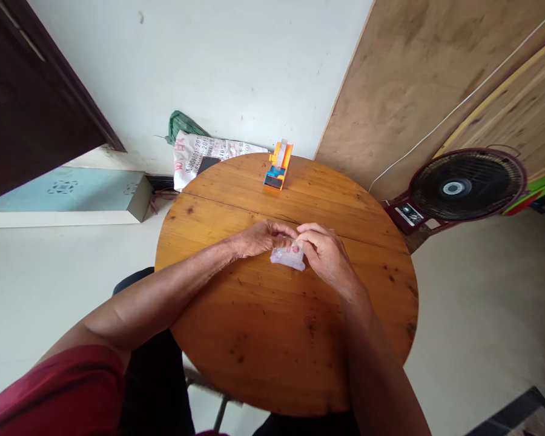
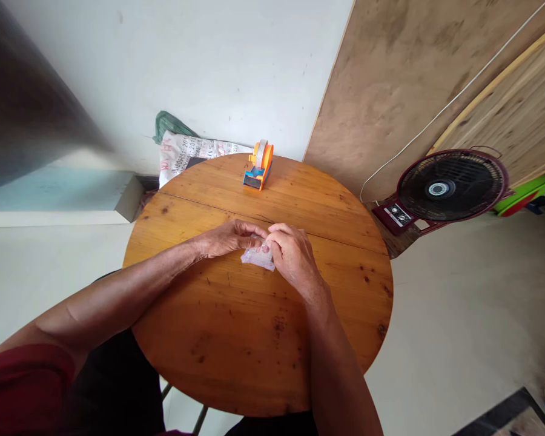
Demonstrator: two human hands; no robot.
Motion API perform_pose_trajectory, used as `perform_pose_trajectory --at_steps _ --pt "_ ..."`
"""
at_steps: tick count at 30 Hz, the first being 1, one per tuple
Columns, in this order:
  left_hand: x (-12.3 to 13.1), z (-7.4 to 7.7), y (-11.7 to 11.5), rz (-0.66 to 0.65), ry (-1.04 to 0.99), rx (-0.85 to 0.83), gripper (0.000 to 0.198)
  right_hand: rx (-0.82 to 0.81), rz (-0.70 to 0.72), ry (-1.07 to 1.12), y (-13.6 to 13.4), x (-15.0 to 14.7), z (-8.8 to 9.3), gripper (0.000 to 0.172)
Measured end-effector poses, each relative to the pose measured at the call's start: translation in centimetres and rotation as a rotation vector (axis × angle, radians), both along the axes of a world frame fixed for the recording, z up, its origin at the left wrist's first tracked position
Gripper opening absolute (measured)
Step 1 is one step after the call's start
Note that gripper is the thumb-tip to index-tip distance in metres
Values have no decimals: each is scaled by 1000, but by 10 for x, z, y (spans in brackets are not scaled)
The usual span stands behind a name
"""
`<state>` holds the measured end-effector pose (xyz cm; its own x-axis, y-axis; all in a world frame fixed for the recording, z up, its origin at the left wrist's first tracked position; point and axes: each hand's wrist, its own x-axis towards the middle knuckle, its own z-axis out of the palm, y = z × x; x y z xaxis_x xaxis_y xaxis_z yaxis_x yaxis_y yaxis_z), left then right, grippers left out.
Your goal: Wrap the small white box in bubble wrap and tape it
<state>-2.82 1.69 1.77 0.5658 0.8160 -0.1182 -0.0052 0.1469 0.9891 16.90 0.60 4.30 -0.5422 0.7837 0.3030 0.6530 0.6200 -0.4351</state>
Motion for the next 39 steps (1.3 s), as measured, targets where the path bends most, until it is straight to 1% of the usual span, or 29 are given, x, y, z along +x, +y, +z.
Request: perform_pose_trajectory --at_steps 6,11,14,17,19,21,23,26,28,32,35,39 --pt "-1 -4 2 -3 39 10 23 8 33 -39 -2 0 2 27" --pt "0 -5 2 -1 15 -5 24 -6 68 -52 -1 1 1 27" --pt "0 -3 0 3 8 -7 24 -47 78 17 -1 2 1 24" --pt "0 -1 0 -2 20 15 21 -101 76 154 -1 3 4 20" --pt "0 -2 0 5 28 6 22 -133 62 258 -1 6 9 20" --pt "0 -3 1 30 42 -17 23 -146 20 316 -1 10 14 21" --pt "1 -5 1 58 50 -40 23 -171 -35 304 -1 14 19 18" --pt "1 -6 1 68 40 -57 22 -258 -87 226 0 18 20 14" --pt "2 -6 0 63 30 -65 22 -295 -82 183 1 18 17 16" --pt "2 -2 -1 55 17 -69 23 -282 -76 170 3 15 9 18" --pt "1 1 -2 47 27 -57 25 -304 -108 162 4 13 4 29" --pt "2 2 -3 31 10 -59 28 -342 -110 106 4 11 2 41"
